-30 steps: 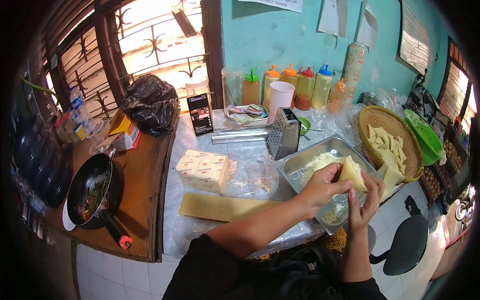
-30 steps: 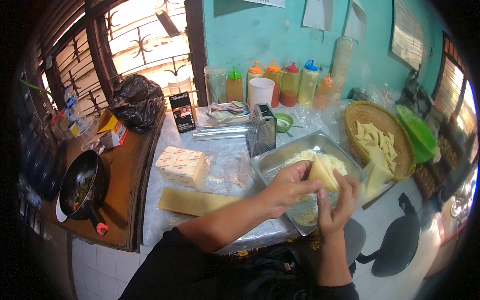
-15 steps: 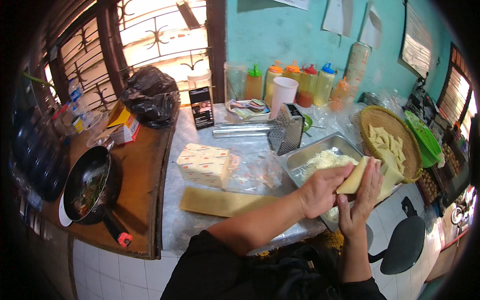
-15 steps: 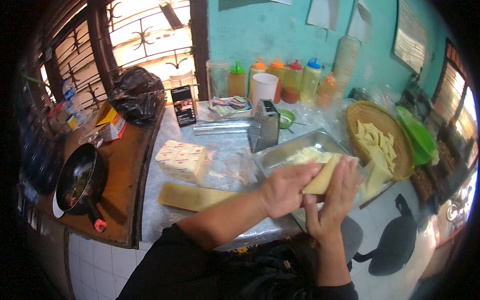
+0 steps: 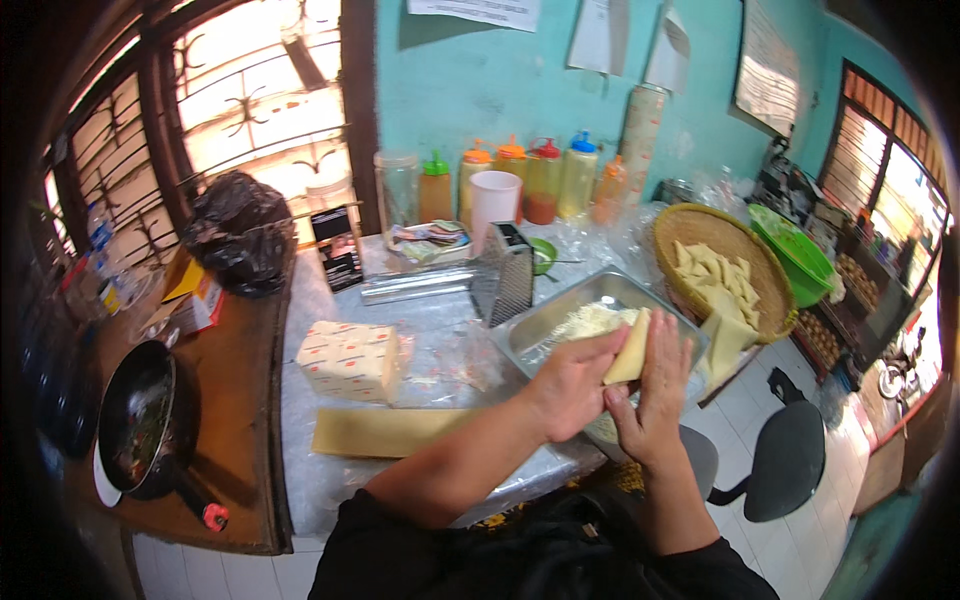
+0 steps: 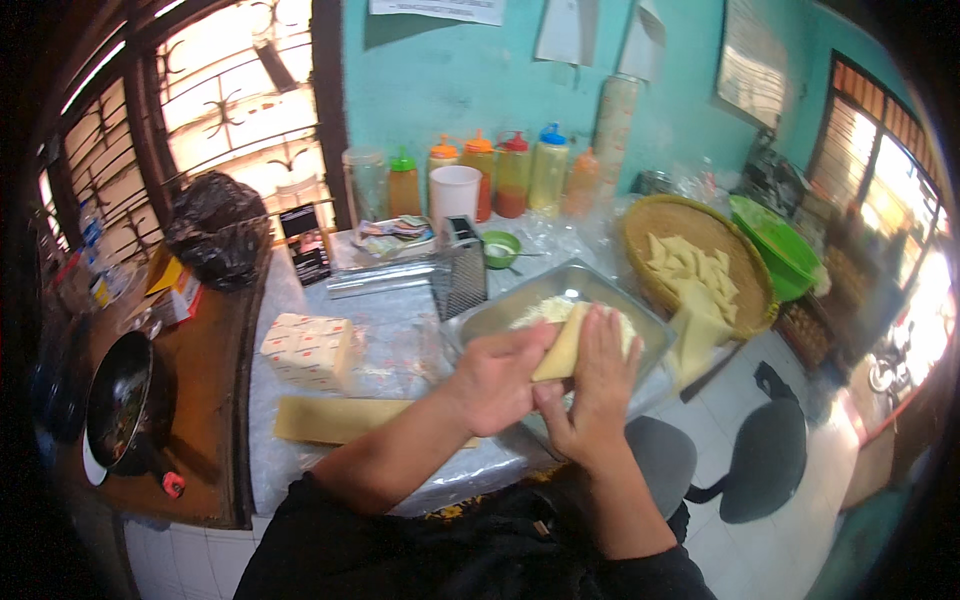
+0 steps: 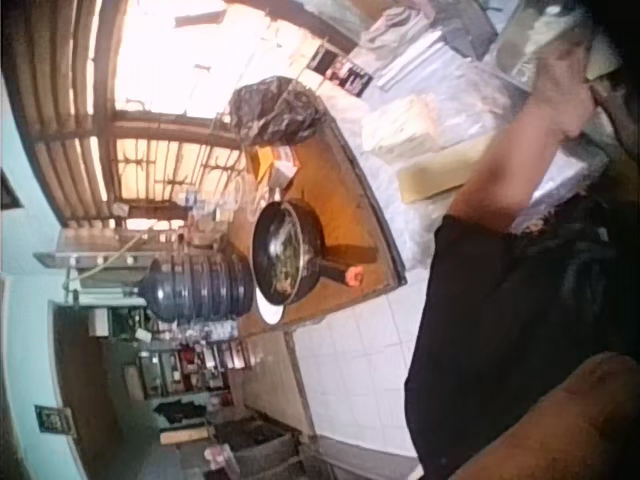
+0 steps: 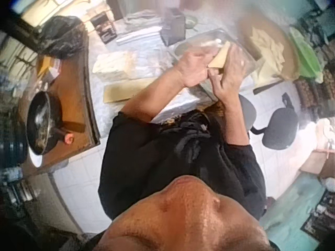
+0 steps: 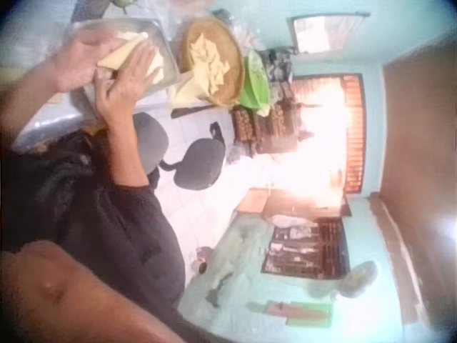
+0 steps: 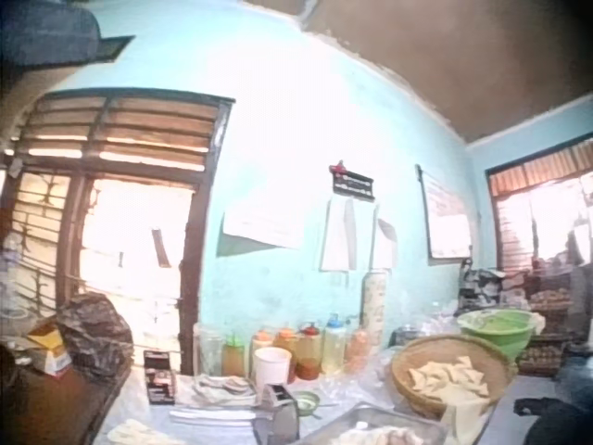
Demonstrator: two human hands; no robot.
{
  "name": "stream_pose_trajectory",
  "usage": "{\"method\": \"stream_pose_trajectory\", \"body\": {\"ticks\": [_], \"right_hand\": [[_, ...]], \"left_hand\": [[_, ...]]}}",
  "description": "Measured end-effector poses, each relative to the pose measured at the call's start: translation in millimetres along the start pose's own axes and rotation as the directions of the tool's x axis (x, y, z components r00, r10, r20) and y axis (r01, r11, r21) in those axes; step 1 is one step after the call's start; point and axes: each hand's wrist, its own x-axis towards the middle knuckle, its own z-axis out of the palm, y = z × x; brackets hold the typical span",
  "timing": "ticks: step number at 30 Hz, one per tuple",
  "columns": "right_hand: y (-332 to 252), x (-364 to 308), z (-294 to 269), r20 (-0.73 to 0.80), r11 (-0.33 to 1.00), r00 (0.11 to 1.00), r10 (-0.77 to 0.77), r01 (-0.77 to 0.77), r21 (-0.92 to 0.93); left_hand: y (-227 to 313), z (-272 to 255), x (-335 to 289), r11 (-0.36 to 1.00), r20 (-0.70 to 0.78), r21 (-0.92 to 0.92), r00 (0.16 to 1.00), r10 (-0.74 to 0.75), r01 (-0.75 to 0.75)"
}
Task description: The person folds thin dough sheets into cones, fills them with shredded cheese from a metal tray, and seals them into triangular spring rolls. Completed rolls are placed into a woven basket on the table.
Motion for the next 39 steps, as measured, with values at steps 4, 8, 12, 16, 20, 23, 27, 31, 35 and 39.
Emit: {"method": "stream_pose_trajectory", "body": {"ticks": [4,8,12,16,20,23,27,31,35,39], "right_hand": [[-4,-3,3,0.07,0.985,0.997,0.042,-0.03,-0.167],[-6,-1,7,0.11,0.971,0.993,0.031,-0.004,-0.238],[-5,-1,9,0.122,0.968,0.992,0.035,-0.003,-0.249],[-3,-2,10,0.106,0.981,0.993,0.048,-0.027,-0.192],[0,-4,6,0.062,0.991,0.995,0.073,-0.079,0.11],[-1,-3,4,0.028,0.98,0.999,0.02,-0.025,0.197],[3,-7,-9,-0.091,0.961,0.996,-0.01,0.034,0.274],[37,-32,-14,-0.114,0.882,0.991,0.069,-0.007,0.472],[30,-27,-22,0.433,0.381,0.875,0.215,-0.484,0.788],[-5,-15,-19,0.385,-0.264,0.892,0.236,-0.323,0.909]], "left_hand": [[-7,17,5,1.0,-0.196,0.031,0.981,0.008,-0.002],[-12,10,7,1.0,-0.247,0.005,0.969,0.012,-0.011],[-8,15,4,1.0,-0.283,0.013,0.959,0.016,-0.013],[-11,15,6,0.998,-0.282,0.051,0.958,0.061,-0.049],[-13,19,7,0.996,-0.28,0.059,0.957,0.081,-0.067],[-21,15,8,0.988,-0.263,0.063,0.953,0.152,-0.14],[-24,6,12,0.977,-0.275,0.169,0.945,0.175,-0.131],[0,24,3,0.956,-0.209,0.165,0.939,0.272,-0.241],[7,34,-2,0.96,-0.144,0.182,0.96,0.239,-0.212],[0,41,-8,0.973,-0.089,0.188,0.984,0.156,-0.137]]}}
